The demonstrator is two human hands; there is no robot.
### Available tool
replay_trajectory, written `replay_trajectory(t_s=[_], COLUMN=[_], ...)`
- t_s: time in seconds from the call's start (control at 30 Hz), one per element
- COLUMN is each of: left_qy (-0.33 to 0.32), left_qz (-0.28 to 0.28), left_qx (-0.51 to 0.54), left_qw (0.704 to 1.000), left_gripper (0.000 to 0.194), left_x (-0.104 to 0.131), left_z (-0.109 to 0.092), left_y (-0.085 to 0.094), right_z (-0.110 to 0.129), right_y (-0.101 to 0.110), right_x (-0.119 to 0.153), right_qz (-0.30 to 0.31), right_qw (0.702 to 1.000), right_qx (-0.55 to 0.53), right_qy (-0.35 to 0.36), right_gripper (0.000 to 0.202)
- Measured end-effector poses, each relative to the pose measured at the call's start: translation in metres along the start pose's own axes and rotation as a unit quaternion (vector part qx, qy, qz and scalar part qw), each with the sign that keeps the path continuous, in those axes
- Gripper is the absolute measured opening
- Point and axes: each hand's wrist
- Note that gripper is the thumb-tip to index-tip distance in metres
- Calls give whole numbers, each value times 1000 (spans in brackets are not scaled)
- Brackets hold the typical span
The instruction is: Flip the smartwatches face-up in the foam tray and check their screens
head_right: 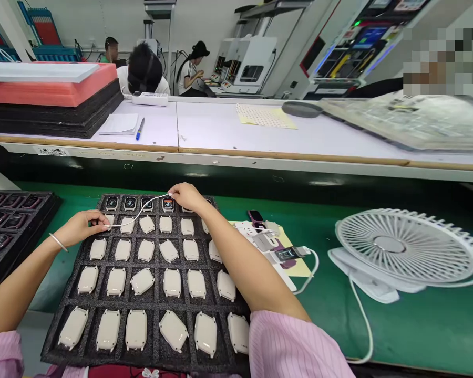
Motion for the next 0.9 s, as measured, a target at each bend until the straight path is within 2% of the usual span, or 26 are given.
replay_trajectory(t_s=[0.1,0.2,0.3,0.4,0.5,0.57,0.67,0.8,0.9], left_qy=[-39,-59,-67,-84,-93,-63,2,35,57], left_qz=[-10,-7,-13,-8,-22,-42,-45,43,80], left_qx=[-98,-171,-256,-279,-235,-179,-84,-39,-49], left_qw=[994,983,964,957,967,981,995,998,994], left_gripper=[26,23,28,29,32,40,57,73,83], left_x=[3,2,-2,-10,-17,-20,-23,-26,-28], left_z=[-1,-1,-2,-4,-5,-4,2,8,9], left_y=[-1,-1,0,3,10,17,27,30,29], right_z=[-10,-21,-29,-41,-54,-59,-61,-59,-58], right_y=[17,34,38,29,18,13,12,13,12], right_x=[29,78,125,150,153,150,148,148,145], right_qz=[-54,-80,-43,-15,-53,-94,-114,-58,-32], right_qw=[997,993,995,995,988,983,990,997,995], right_qx=[40,87,91,84,86,84,53,34,68], right_qy=[-21,-10,-5,-47,-121,-135,-65,39,61], right_gripper=[27,28,30,25,23,24,22,21,31])
Point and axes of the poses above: each hand's wrist, its own x-axis away from the middle knuckle, its own y-axis out of the back of the hand, z = x × y, and after that the axes turned 12 degrees about x, right-handed
